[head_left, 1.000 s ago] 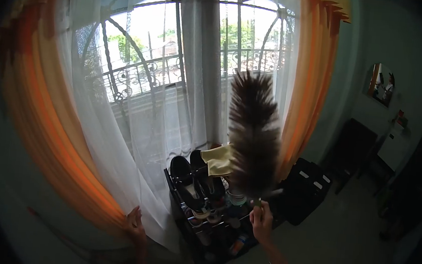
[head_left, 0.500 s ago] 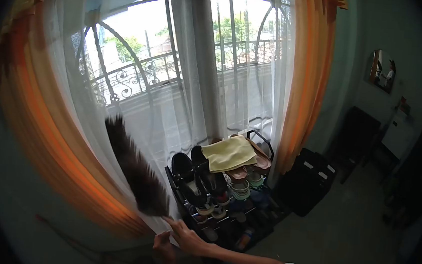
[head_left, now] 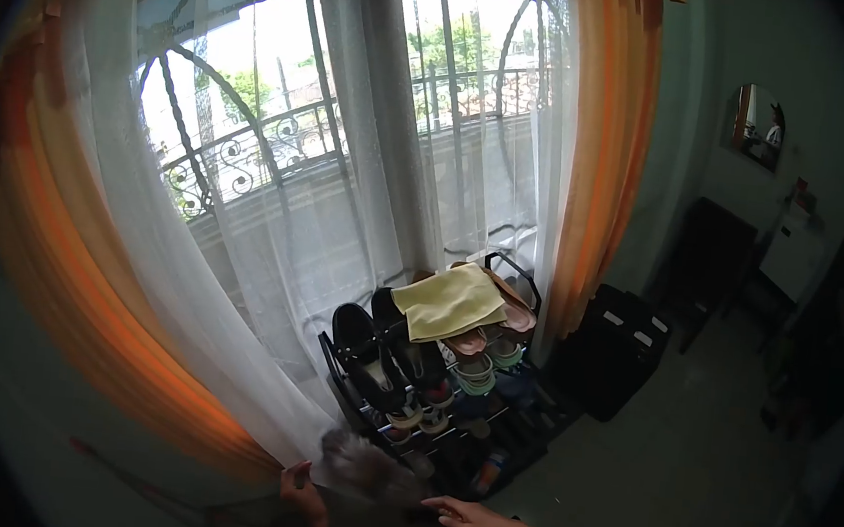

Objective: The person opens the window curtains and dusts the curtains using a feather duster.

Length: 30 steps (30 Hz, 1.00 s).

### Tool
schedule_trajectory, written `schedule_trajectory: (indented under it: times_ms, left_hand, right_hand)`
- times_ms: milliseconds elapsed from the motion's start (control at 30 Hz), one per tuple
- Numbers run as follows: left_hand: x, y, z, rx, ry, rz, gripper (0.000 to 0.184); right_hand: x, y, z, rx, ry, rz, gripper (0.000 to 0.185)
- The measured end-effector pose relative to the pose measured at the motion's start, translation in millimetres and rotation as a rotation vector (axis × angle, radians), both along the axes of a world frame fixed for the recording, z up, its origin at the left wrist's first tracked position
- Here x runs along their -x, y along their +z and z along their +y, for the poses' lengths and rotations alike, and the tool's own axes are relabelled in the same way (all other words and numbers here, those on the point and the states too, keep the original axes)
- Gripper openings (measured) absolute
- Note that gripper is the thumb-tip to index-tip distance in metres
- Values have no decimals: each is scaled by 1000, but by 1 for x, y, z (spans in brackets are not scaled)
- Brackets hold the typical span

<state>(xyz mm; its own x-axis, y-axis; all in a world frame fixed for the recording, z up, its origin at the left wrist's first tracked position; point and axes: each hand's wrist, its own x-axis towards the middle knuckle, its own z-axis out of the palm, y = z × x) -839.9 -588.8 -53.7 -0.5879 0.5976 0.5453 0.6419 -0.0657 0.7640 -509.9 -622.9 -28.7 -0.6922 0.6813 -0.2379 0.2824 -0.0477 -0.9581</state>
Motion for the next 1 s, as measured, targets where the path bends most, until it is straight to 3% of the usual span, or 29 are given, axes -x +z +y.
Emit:
schedule_trajectory:
  times_ms: [33,167,267,333,400,533,667,767,867,933,1000]
  left_hand:
    - [-1,0,1,14,5,6,10]
    - [-9,-8,9,-2,-57,44,14]
    - [-26,-5,11,-42,-42,-25,17]
    - [-26,-13,16,9,-95,-104,18]
    - [-27,-10,14,3,-100,-117,18]
    - [-20,-8,8,16,-50,-43,21]
    - [-15,-11,3,-13,-16,-57,20]
    - [-19,-23,7,-26,-11,-144,19]
    - [-42,-17,6,-60,-97,-108,18]
    - [-56,-8,8,-25,33,44,20]
    - [-61,8,0,67,-16,-24,22]
  right_hand:
    - [4,19,1,-23,-78,172,45]
    - [41,25,10,-109,-128,337,43]
    - [64,-26,12,-75,-72,346,42]
    - [71,-76,10,-16,54,106,42]
    - [64,-130,4,32,57,38,43]
    - [24,-157,-14,-38,-63,69,44]
    - [-9,11,-4,112,-171,196,44]
    - [3,45,6,248,-155,255,42]
    - [32,9,13,97,-111,345,39]
    - [50,-43,11,-22,-21,235,37]
    - [55,-98,2,-11,-48,264,36]
